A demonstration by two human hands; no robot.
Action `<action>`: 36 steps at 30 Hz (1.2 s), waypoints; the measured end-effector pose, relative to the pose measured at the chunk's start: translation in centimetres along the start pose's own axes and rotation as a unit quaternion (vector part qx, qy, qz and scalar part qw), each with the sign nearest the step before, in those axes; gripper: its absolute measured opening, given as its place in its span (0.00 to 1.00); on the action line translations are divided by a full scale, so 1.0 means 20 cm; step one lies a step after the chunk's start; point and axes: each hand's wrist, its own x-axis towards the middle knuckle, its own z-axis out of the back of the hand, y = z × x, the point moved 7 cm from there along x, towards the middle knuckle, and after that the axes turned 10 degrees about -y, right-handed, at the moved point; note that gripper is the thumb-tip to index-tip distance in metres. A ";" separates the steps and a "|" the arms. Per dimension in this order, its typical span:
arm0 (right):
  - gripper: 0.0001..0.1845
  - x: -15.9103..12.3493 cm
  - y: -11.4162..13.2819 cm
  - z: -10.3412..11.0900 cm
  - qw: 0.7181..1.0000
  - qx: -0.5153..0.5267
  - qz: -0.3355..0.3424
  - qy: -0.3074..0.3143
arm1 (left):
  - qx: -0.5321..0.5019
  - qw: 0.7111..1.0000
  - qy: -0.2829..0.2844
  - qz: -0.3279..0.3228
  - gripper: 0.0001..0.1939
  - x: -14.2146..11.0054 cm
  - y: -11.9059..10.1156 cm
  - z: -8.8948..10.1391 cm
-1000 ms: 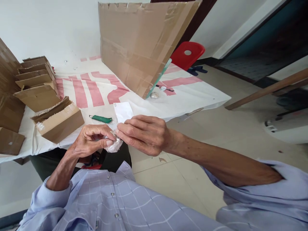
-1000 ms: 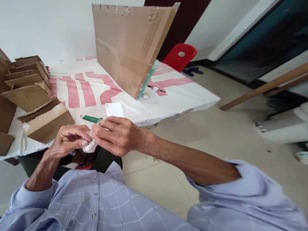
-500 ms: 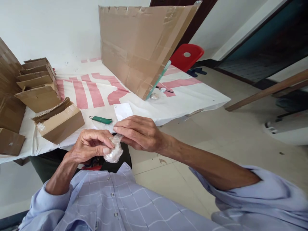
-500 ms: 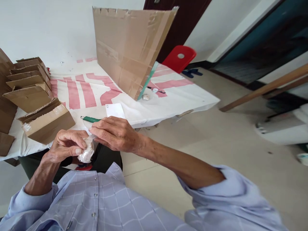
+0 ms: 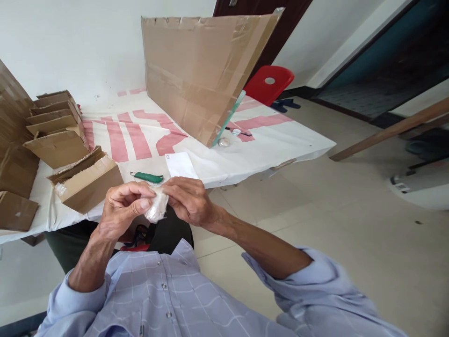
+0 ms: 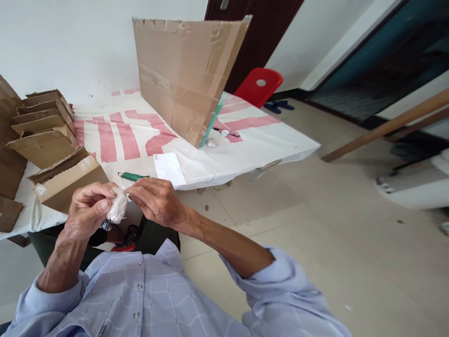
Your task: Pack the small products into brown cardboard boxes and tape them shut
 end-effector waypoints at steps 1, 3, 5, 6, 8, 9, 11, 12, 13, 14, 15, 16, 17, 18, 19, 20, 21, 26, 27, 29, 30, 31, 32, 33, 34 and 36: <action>0.09 -0.01 0.00 -0.02 1.000 0.004 -0.020 -0.002 | 0.021 1.000 -0.021 -0.004 0.10 0.00 0.00 0.02; 0.12 -0.03 -0.02 -0.06 0.998 0.005 -0.068 0.002 | 0.071 0.996 -0.054 -0.018 0.12 0.01 0.00 0.04; 0.16 -0.06 -0.06 -0.11 0.993 0.000 -0.119 0.010 | 0.132 0.987 -0.076 -0.051 0.12 0.02 0.00 0.06; 0.16 -0.08 -0.08 -0.13 0.990 -0.001 -0.143 0.014 | 0.165 0.980 -0.085 -0.072 0.11 0.03 -0.01 0.06; 0.16 -0.11 -0.13 -0.16 0.981 0.005 -0.195 0.023 | 0.223 0.964 -0.095 -0.111 0.11 0.03 -0.02 0.07; 0.16 -0.13 -0.16 -0.18 0.975 0.012 -0.219 0.026 | 0.246 0.957 -0.095 -0.122 0.10 0.04 -0.02 0.07; 0.16 -0.15 -0.19 -0.21 0.963 0.031 -0.265 0.032 | 0.282 0.946 -0.088 -0.133 0.11 0.05 -0.02 0.07; 0.16 -0.16 -0.21 -0.22 0.957 0.041 -0.285 0.035 | 0.298 0.941 -0.082 -0.137 0.12 0.06 -0.02 0.07; 0.16 -0.17 -0.22 -0.23 0.951 0.052 -0.303 0.037 | 0.314 0.935 -0.076 -0.143 0.12 0.06 -0.03 0.07; 0.16 -0.17 -0.23 -0.23 0.945 0.062 -0.320 0.039 | 0.329 0.930 -0.069 -0.151 0.13 0.07 -0.04 0.07; 0.16 -0.17 -0.23 -0.24 0.939 0.071 -0.333 0.041 | 0.342 0.924 -0.062 -0.158 0.13 0.08 -0.05 0.07; 0.17 -0.17 -0.23 -0.24 0.935 0.080 -0.344 0.044 | 0.350 0.921 -0.054 -0.164 0.12 0.08 -0.06 0.07; 0.17 -0.17 -0.23 -0.25 0.931 0.086 -0.353 0.046 | 0.353 0.920 -0.046 -0.165 0.12 0.09 -0.06 0.07; 0.18 -0.17 -0.23 -0.25 0.927 0.093 -0.359 0.050 | 0.351 0.921 -0.039 -0.162 0.12 0.09 -0.06 0.07; 0.18 -0.17 -0.23 -0.25 0.924 0.100 -0.366 0.054 | 0.345 0.925 -0.034 -0.155 0.12 0.10 -0.06 0.07; 0.19 -0.17 -0.23 -0.26 0.920 0.108 -0.372 0.057 | 0.340 0.929 -0.031 -0.146 0.12 0.10 -0.06 0.08; 0.19 -0.17 -0.22 -0.26 0.917 0.114 -0.378 0.057 | 0.334 0.932 -0.030 -0.137 0.13 0.11 -0.05 0.08; 0.21 -0.18 -0.22 -0.26 0.898 0.128 -0.419 0.049 | 0.297 0.950 -0.035 -0.094 0.16 0.11 0.01 0.12; 0.22 -0.18 -0.22 -0.26 0.892 0.131 -0.430 0.046 | 0.279 0.955 -0.046 -0.085 0.16 0.11 0.02 0.13; 0.25 -0.18 -0.21 -0.27 0.880 0.143 -0.452 0.031 | 0.227 0.969 -0.085 -0.057 0.18 0.12 0.05 0.16; 0.26 -0.18 -0.21 -0.28 0.874 0.150 -0.462 0.019 | 0.194 0.974 -0.109 -0.040 0.20 0.12 0.06 0.17; 0.27 -0.18 -0.20 -0.28 0.868 0.157 -0.471 0.006 | 0.160 0.978 -0.131 -0.023 0.21 0.12 0.08 0.18; 0.28 -0.18 -0.20 -0.29 0.864 0.163 -0.477 -0.006 | 0.128 0.980 -0.149 -0.009 0.22 0.13 0.09 0.20; 0.29 -0.18 -0.19 -0.29 0.861 0.166 -0.481 -0.016 | 0.102 0.981 -0.165 0.002 0.24 0.13 0.11 0.20; 0.30 -0.18 -0.19 -0.30 0.859 0.167 -0.483 -0.023 | 0.082 0.981 -0.177 0.010 0.25 0.14 0.12 0.21; 0.31 -0.18 -0.18 -0.31 0.856 0.170 -0.486 -0.034 | 0.062 0.979 -0.196 0.014 0.25 0.16 0.13 0.22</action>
